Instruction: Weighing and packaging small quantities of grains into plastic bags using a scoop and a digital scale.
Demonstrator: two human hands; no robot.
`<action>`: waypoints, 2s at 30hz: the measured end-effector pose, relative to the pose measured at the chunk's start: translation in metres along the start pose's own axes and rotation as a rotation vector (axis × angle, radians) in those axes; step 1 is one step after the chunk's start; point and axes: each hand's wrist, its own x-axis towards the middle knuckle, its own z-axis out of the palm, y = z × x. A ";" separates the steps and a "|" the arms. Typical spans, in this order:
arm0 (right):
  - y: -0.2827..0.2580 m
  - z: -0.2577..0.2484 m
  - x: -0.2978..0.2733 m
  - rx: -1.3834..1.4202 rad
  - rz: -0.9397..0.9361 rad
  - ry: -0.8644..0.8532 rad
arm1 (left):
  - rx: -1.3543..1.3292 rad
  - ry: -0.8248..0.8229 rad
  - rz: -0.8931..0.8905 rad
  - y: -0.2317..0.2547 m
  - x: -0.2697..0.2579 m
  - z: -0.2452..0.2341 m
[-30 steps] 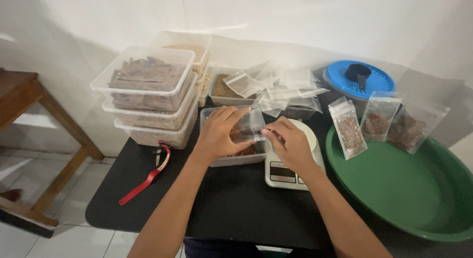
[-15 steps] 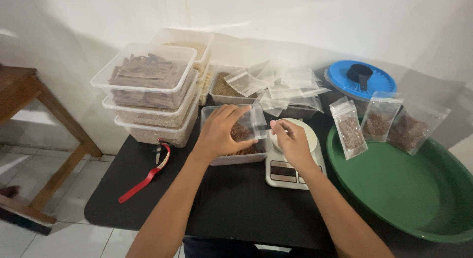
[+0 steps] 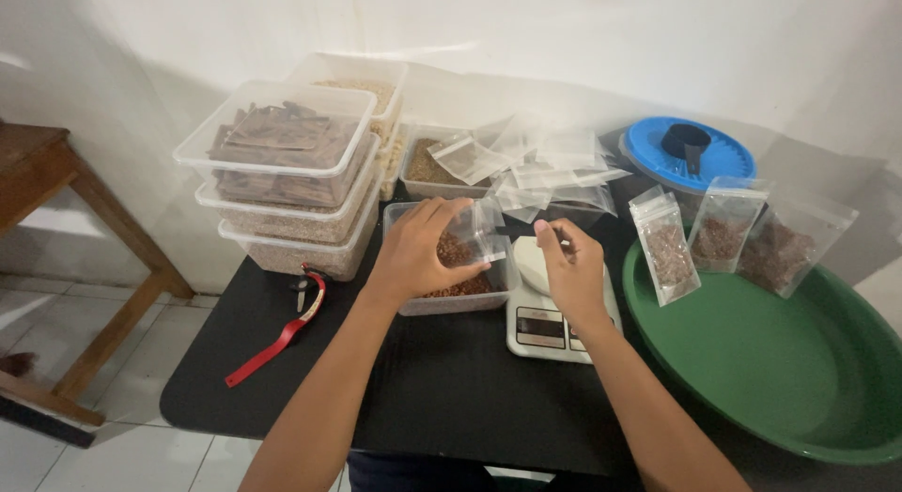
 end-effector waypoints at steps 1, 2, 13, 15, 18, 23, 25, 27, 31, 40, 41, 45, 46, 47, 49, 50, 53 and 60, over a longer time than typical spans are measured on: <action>0.003 0.001 0.000 0.000 0.000 0.000 | 0.000 0.000 0.000 -0.001 -0.001 0.001; 0.007 0.002 0.000 0.021 0.024 0.021 | -0.015 0.007 0.000 -0.002 -0.001 0.001; -0.003 0.001 0.001 0.130 0.075 0.083 | -0.033 0.023 -0.012 -0.001 -0.001 0.000; -0.014 -0.001 -0.001 0.162 0.095 0.090 | -0.024 0.039 -0.017 0.000 -0.001 -0.001; -0.016 -0.004 0.002 0.157 0.104 0.113 | -0.011 0.055 -0.032 -0.003 0.000 -0.004; -0.016 -0.003 0.001 0.153 0.124 0.147 | 0.005 0.157 -0.051 -0.017 -0.002 -0.001; -0.003 -0.003 0.003 0.139 0.124 0.156 | 0.025 0.203 -0.048 -0.023 -0.003 0.003; 0.016 -0.004 0.007 -0.003 0.014 0.135 | -0.056 0.159 -0.142 -0.026 -0.004 0.004; 0.000 0.010 -0.006 -0.145 -0.099 0.093 | -0.067 0.132 -0.177 -0.021 -0.003 -0.003; -0.027 0.006 -0.016 -0.581 -0.639 -0.050 | -0.057 0.117 -0.168 -0.022 -0.003 -0.004; -0.020 0.005 -0.015 -0.488 -0.588 0.014 | -0.049 0.116 -0.151 -0.022 -0.003 -0.004; 0.000 0.001 -0.004 -0.262 -0.508 0.237 | -0.002 0.081 -0.101 -0.015 -0.001 -0.010; -0.001 0.001 -0.005 -0.263 -0.509 0.239 | -0.002 0.081 -0.099 -0.014 0.000 -0.009; -0.002 0.001 -0.005 -0.227 -0.501 0.241 | -0.003 0.064 -0.091 -0.012 0.001 -0.009; -0.010 0.001 -0.006 -0.191 -0.493 0.244 | -0.003 0.047 -0.083 -0.012 -0.001 -0.007; -0.015 0.001 -0.007 -0.228 -0.502 0.197 | 0.000 0.043 -0.042 -0.013 -0.003 -0.004; -0.020 0.003 -0.010 -0.253 -0.506 0.120 | 0.002 0.020 0.015 -0.010 -0.002 -0.001; -0.019 0.007 -0.009 -0.162 -0.376 -0.123 | 0.036 -0.044 0.073 -0.006 0.000 0.001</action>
